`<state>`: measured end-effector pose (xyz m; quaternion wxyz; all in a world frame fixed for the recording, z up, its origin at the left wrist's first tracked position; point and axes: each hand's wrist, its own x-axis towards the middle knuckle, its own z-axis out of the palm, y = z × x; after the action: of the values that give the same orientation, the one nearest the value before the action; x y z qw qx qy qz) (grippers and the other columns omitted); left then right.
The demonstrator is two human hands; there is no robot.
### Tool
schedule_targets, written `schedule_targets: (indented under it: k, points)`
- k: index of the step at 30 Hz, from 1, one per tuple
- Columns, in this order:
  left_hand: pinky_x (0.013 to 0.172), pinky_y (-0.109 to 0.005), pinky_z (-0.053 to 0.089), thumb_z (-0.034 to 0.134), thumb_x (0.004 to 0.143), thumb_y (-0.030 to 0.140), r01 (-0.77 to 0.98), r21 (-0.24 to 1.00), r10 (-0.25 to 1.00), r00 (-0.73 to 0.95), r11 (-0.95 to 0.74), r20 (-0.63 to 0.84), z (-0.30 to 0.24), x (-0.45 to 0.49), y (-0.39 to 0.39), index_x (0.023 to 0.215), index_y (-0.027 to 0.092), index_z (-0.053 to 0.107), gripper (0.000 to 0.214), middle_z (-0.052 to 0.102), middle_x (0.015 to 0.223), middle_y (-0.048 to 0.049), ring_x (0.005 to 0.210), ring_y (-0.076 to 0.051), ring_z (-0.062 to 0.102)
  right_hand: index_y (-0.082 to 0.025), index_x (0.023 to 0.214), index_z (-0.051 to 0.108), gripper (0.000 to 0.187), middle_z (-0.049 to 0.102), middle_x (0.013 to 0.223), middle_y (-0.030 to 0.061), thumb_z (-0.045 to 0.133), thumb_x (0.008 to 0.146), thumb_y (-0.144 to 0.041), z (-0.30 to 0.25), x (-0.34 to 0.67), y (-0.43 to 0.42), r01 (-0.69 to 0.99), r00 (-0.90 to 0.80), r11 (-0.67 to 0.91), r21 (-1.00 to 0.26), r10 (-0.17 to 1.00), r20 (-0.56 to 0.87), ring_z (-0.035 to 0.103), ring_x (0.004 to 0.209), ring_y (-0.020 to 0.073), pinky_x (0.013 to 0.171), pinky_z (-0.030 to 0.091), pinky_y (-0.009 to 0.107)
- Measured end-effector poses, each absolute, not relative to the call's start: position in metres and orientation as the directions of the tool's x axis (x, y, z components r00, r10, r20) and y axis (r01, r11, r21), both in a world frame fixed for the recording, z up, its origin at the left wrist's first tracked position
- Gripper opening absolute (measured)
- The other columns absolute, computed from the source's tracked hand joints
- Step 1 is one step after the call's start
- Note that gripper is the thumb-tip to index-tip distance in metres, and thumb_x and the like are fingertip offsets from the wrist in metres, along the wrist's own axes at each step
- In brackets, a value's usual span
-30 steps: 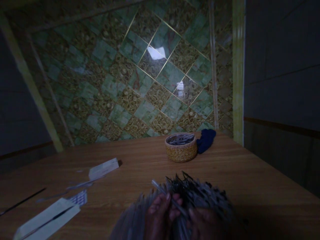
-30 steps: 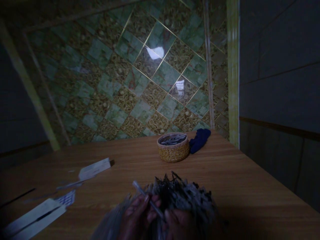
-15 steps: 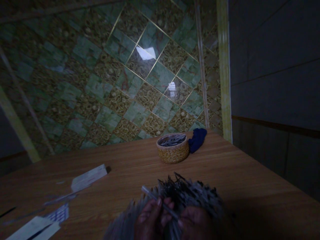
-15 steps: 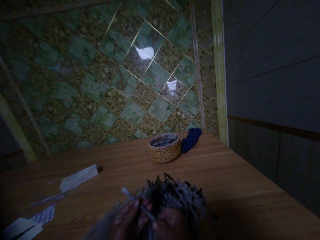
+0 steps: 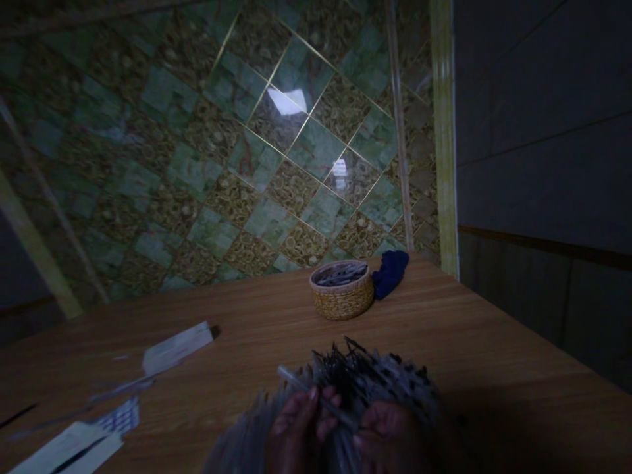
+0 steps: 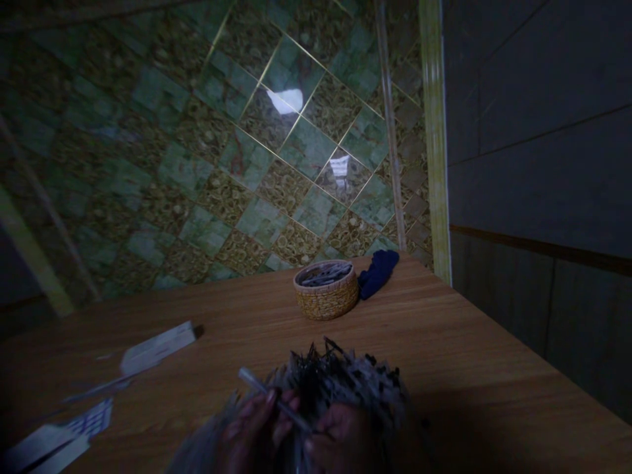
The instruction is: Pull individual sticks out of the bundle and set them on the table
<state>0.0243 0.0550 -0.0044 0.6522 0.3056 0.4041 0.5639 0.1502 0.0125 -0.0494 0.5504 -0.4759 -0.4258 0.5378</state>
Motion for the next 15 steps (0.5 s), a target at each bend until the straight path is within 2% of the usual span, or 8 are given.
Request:
schedule_targets:
  k: [3,6,8,12,15]
  points:
    - [0.060,-0.030,0.058,0.068,0.071,0.008,-0.488,0.860,0.985,0.003,0.150,-0.170,-0.002,0.024,0.056,0.069,0.011,0.060,0.008,0.072,0.072,-0.0117,0.068,-0.023,0.070,-0.022,0.067,0.042,0.028,0.048,0.043,-0.0079,0.061,0.056,-0.040,-0.041,0.155,0.009,-0.154,0.145,-0.069,-0.986,0.985,-0.092,0.041,0.033,0.0082,0.035,0.027,0.018]
    - [0.059,-0.028,0.058,0.066,0.073,0.008,-0.491,0.862,0.986,-0.033,0.125,-0.162,0.002,0.025,0.054,0.070,0.012,0.060,0.008,0.072,0.072,-0.0108,0.067,-0.021,0.070,-0.021,0.064,0.044,0.018,0.048,0.047,-0.0076,0.056,0.057,-0.031,-0.029,0.165,0.008,-0.111,0.194,-0.050,-0.993,0.978,-0.071,0.039,0.037,0.0069,0.034,0.022,0.017]
    - [0.059,-0.027,0.057,0.065,0.074,0.007,-0.498,0.859,0.986,-0.039,0.122,-0.162,0.004,0.026,0.052,0.070,0.012,0.060,0.008,0.072,0.072,-0.0100,0.067,-0.020,0.070,-0.021,0.065,0.044,0.016,0.047,0.047,-0.0077,0.053,0.056,-0.031,-0.024,0.172,0.007,-0.072,0.216,-0.053,-0.996,0.974,-0.068,0.037,0.037,0.0067,0.032,0.019,0.017]
    - [0.059,-0.024,0.057,0.061,0.077,0.004,-0.528,0.845,0.987,-0.073,0.083,-0.143,0.007,0.026,0.051,0.069,0.012,0.061,0.010,0.071,0.069,-0.0078,0.065,-0.018,0.069,-0.021,0.067,0.046,0.017,0.048,0.044,-0.0076,0.048,0.057,-0.035,-0.022,0.179,0.008,0.083,0.143,-0.109,-0.991,0.985,-0.096,0.031,0.028,0.0054,0.028,0.019,0.018]
    - [0.058,-0.024,0.057,0.059,0.078,0.004,-0.526,0.847,0.986,-0.087,0.076,-0.142,0.007,0.025,0.052,0.069,0.011,0.062,0.012,0.071,0.069,-0.0078,0.065,-0.017,0.069,-0.020,0.067,0.046,0.020,0.051,0.046,-0.0065,0.046,0.059,-0.038,-0.024,0.179,0.008,0.068,0.110,-0.086,-0.994,0.991,-0.079,0.032,0.026,0.0048,0.028,0.022,0.018]
